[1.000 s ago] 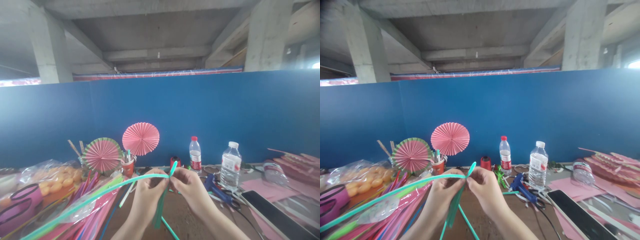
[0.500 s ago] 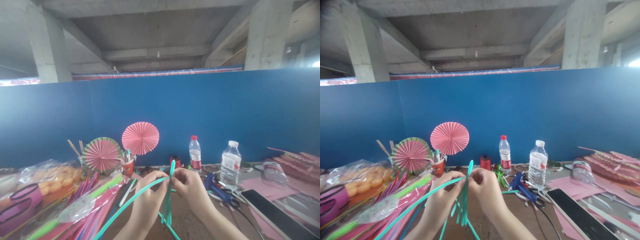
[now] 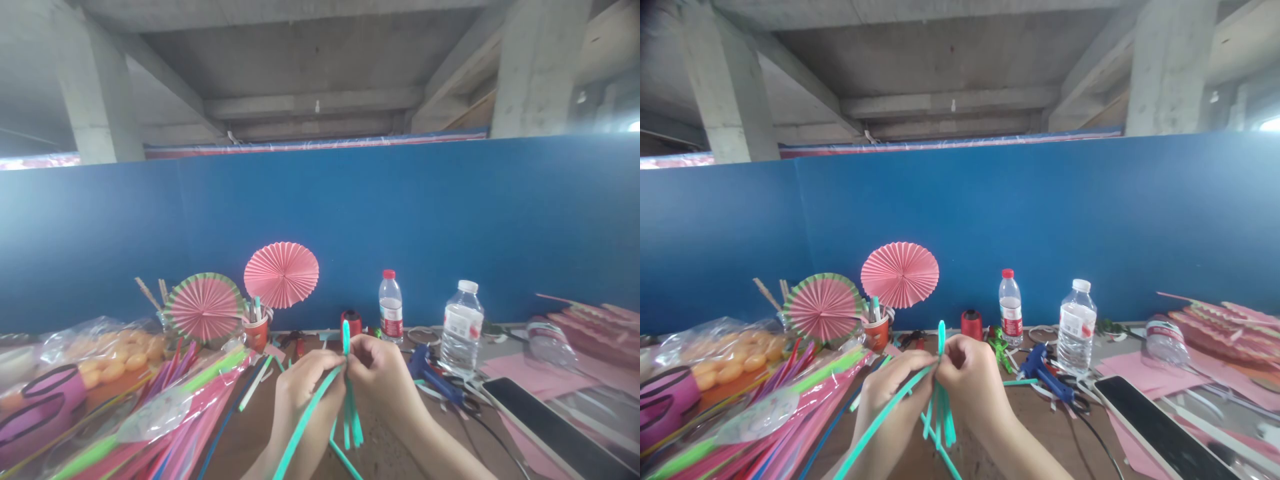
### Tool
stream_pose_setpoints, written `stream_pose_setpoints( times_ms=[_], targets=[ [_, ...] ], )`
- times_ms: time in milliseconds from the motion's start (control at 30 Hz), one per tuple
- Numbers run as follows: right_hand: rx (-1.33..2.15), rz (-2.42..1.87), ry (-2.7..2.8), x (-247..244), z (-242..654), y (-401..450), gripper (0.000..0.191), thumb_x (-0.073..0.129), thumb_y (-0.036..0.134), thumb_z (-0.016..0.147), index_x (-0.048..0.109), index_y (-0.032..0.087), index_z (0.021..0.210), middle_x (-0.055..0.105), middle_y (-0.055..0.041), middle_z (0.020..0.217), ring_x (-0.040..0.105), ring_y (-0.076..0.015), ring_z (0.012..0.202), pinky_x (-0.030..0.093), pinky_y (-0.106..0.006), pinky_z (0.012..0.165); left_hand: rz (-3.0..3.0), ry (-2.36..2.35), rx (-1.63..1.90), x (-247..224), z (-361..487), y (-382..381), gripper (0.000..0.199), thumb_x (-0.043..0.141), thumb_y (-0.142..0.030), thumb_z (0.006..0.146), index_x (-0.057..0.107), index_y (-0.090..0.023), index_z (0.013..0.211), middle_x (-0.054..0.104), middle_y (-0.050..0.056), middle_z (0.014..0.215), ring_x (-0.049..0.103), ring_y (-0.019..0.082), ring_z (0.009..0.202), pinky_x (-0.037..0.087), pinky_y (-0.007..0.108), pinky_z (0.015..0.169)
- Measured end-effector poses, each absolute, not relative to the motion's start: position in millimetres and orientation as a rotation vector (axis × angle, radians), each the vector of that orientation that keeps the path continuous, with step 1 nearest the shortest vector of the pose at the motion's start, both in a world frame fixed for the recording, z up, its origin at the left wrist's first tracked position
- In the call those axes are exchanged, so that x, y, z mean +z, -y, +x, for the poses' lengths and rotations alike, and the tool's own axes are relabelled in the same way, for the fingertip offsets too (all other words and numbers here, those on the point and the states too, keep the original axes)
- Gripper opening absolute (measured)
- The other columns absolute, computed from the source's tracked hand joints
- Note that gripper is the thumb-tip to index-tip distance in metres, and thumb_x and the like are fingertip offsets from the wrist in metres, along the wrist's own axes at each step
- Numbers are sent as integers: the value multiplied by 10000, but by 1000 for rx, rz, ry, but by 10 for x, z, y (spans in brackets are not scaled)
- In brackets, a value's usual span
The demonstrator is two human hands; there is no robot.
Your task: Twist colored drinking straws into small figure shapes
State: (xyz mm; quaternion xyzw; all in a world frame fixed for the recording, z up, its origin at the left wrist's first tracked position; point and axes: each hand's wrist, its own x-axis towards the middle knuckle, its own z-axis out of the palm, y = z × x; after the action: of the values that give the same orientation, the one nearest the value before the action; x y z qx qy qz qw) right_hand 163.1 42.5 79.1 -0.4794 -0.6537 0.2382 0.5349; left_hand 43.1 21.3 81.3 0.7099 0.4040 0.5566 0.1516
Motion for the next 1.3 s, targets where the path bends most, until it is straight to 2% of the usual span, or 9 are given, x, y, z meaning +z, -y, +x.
stream_pose_setpoints(
  times_ms=[133, 400, 567, 667, 800, 900, 1033, 1133, 1300],
  targets=[
    [572, -1147, 1563, 786, 1638, -422, 99, 419, 131, 604, 488, 155, 538, 418, 46, 493, 386, -95, 497, 313, -194, 476, 2043, -1143, 1585, 790, 421, -235, 162, 562, -132, 702, 696, -201, 763, 682, 44, 791, 614, 158, 688, 457, 213, 636],
    [667, -1087, 1589, 809, 1657, -411, 108, 404, 137, 619, 500, 148, 568, 469, 30, 523, 421, -105, 522, 328, -201, 494, 1949, -1335, 1582, 846, 458, -198, 92, 585, -198, 699, 676, -202, 684, 665, -2, 620, 576, 128, 548, 427, 181, 514],
    [646, -1125, 1568, 767, 1658, -449, 87, 434, 141, 602, 518, 147, 582, 455, 40, 506, 396, -95, 494, 318, -198, 473, 2006, -1272, 1696, 798, 454, -215, 125, 561, -206, 733, 660, -197, 657, 649, 2, 627, 559, 124, 573, 421, 191, 557],
    [649, -1129, 1536, 734, 1677, -492, 60, 451, 145, 600, 495, 156, 560, 451, 42, 498, 387, -89, 476, 310, -192, 452, 1988, -1136, 1639, 750, 448, -244, 147, 541, -215, 754, 682, -190, 724, 637, 21, 661, 550, 124, 577, 420, 198, 548],
    [650, -1086, 1483, 702, 1711, -566, 58, 465, 150, 609, 468, 165, 553, 441, 45, 493, 386, -85, 464, 309, -189, 440, 1806, -961, 1485, 740, 437, -294, 185, 536, -234, 763, 685, -193, 865, 629, 41, 761, 563, 144, 683, 436, 209, 592],
    [664, -1044, 1487, 673, 1712, -599, 65, 473, 152, 621, 466, 164, 557, 444, 42, 504, 383, -84, 470, 311, -191, 447, 1659, -897, 1407, 751, 408, -374, 158, 583, -235, 723, 698, -179, 816, 637, 40, 760, 566, 156, 731, 439, 218, 644],
    [732, -1027, 1496, 626, 1668, -590, 106, 503, 182, 646, 455, 163, 553, 432, 44, 494, 362, -78, 456, 288, -192, 432, 1412, -883, 1378, 716, 358, -510, 110, 688, -244, 612, 680, -141, 651, 630, 20, 626, 560, 137, 622, 436, 224, 618],
    [767, -1032, 1500, 609, 1631, -571, 119, 526, 203, 658, 468, 159, 564, 448, 39, 502, 362, -78, 460, 285, -191, 429, 1239, -842, 1320, 683, 322, -577, 156, 740, -231, 543, 632, -129, 590, 600, -3, 551, 526, 99, 525, 416, 208, 554],
    [822, -1022, 1528, 601, 1596, -565, 130, 545, 190, 653, 461, 156, 562, 429, 47, 500, 332, -69, 464, 264, -186, 428, 1193, -856, 1214, 662, 233, -637, 240, 788, -190, 440, 591, -108, 550, 586, 2, 537, 531, 105, 521, 425, 224, 556]
  ],
)
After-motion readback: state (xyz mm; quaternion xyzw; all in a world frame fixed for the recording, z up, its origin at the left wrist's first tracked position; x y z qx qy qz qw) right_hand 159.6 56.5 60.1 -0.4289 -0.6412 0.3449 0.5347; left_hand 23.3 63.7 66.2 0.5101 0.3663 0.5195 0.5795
